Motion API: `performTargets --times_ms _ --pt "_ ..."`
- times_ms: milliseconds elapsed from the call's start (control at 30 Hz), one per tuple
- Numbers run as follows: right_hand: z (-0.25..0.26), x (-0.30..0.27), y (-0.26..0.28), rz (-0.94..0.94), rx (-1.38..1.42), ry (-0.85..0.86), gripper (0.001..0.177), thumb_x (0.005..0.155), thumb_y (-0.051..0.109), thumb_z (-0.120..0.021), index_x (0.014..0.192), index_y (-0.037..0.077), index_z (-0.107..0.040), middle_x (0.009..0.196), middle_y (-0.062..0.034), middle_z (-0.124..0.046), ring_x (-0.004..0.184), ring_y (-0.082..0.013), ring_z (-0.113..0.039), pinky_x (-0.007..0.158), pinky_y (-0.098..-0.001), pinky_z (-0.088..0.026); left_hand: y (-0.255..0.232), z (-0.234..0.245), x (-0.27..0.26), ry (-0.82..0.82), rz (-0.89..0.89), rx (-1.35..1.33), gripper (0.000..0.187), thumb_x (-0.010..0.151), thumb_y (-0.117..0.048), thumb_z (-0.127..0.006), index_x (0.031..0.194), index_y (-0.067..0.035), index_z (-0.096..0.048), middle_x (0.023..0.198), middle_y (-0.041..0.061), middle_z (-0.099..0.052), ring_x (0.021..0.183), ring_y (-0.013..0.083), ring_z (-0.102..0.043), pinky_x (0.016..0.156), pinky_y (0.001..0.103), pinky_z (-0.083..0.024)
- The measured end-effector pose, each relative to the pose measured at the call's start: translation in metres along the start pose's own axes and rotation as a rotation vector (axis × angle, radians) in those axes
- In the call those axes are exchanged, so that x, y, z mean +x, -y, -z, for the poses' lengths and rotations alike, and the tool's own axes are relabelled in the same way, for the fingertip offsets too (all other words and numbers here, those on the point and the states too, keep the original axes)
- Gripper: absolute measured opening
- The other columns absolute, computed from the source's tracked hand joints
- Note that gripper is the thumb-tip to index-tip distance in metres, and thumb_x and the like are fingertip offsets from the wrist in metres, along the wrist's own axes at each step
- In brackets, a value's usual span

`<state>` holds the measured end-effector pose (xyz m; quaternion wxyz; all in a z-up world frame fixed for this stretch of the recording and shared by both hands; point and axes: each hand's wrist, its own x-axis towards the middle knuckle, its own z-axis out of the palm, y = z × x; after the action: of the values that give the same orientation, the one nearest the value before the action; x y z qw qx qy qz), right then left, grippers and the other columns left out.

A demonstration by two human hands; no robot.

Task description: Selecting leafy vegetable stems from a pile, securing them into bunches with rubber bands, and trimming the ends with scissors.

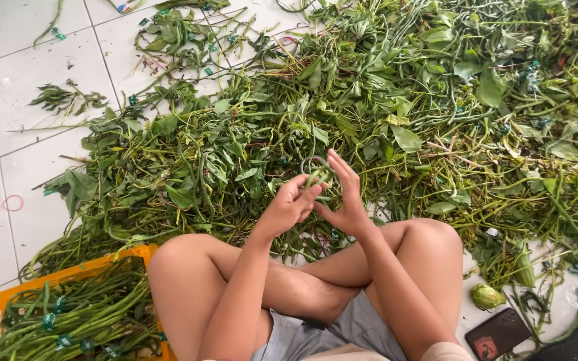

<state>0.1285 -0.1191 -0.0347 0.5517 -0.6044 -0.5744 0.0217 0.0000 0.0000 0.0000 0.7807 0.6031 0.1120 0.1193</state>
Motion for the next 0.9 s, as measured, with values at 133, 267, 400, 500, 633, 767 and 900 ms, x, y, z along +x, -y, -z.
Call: performTargets --times_ms 133,267,400,500,633,767,900 --pt "-0.013 -0.018 -0.028 -0.076 -0.032 -0.033 0.071 0.087 0.007 -0.078 0.150 0.011 -0.045 0.148 -0.0043 -0.053 0.146 -0.0265 -0.039 0.123 -0.0402 -0.023 -0.017 -0.007 -0.008 0.068 0.000 0.104 0.027 0.106 -0.023 -0.058 0.114 0.003 -0.060 0.050 -0.004 -0.048 0.039 0.0040 -0.042 0.042 0.017 -0.035" --pt "-0.002 -0.033 -0.058 -0.436 0.272 0.079 0.010 0.100 0.011 -0.059 0.107 0.011 -0.066 0.078 -0.0032 -0.058 0.081 -0.0211 -0.049 0.079 -0.0367 -0.038 -0.023 0.000 -0.010 0.048 0.069 0.162 0.035 0.096 -0.017 -0.073 0.123 0.002 -0.064 0.095 0.014 -0.073 0.087 0.0169 -0.064 0.087 0.037 -0.055" --pt "0.004 -0.037 -0.068 -0.564 0.720 0.002 0.018 0.104 0.003 -0.047 0.090 0.002 -0.058 0.052 -0.0044 -0.041 0.044 -0.0144 -0.036 0.048 -0.0300 -0.039 -0.013 0.012 -0.004 -0.057 0.061 0.241 0.033 0.093 -0.013 -0.076 0.120 0.003 -0.065 0.100 0.017 -0.072 0.094 0.0231 -0.066 0.092 0.042 -0.054" --pt "0.015 -0.023 -0.048 -0.564 1.033 -0.100 0.008 0.103 0.000 -0.049 0.095 0.000 -0.052 0.056 -0.0001 -0.031 0.046 -0.0093 -0.027 0.045 -0.0255 -0.032 0.004 0.017 0.005 -0.102 0.058 0.283 0.024 0.099 -0.024 -0.072 0.108 -0.003 -0.068 0.088 0.013 -0.071 0.083 0.0203 -0.063 0.081 0.040 -0.052" --pt "0.021 -0.027 -0.049 -0.538 1.211 -0.135 0.009 0.099 0.003 -0.055 0.104 -0.002 -0.050 0.062 0.0000 -0.028 0.049 -0.0094 -0.028 0.044 -0.0259 -0.034 0.016 0.015 0.011 -0.144 0.090 0.319 0.034 0.102 -0.037 -0.068 0.085 -0.008 -0.064 0.058 0.000 -0.047 0.056 0.0089 -0.040 0.059 0.029 -0.040" --pt "0.025 -0.024 -0.045 -0.629 1.287 -0.122 0.022 0.102 0.021 -0.049 0.113 0.002 -0.052 0.065 0.0032 -0.027 0.047 -0.0071 -0.028 0.041 -0.0236 -0.031 0.021 0.013 0.014 -0.195 0.029 0.178 0.028 0.103 -0.030 -0.066 0.085 -0.009 -0.061 0.051 -0.003 -0.039 0.048 0.0054 -0.034 0.051 0.024 -0.036" --pt "0.021 -0.016 -0.047 -0.716 1.120 -0.051 0.038 0.111 0.036 -0.030 0.121 0.006 -0.051 0.065 0.0022 -0.024 0.043 -0.0088 -0.026 0.037 -0.0233 -0.028 0.025 0.017 0.018 -0.217 -0.076 -0.013 0.011 0.104 -0.016 -0.064 0.097 -0.007 -0.062 0.049 -0.003 -0.043 0.045 0.0049 -0.034 0.047 0.021 -0.035"
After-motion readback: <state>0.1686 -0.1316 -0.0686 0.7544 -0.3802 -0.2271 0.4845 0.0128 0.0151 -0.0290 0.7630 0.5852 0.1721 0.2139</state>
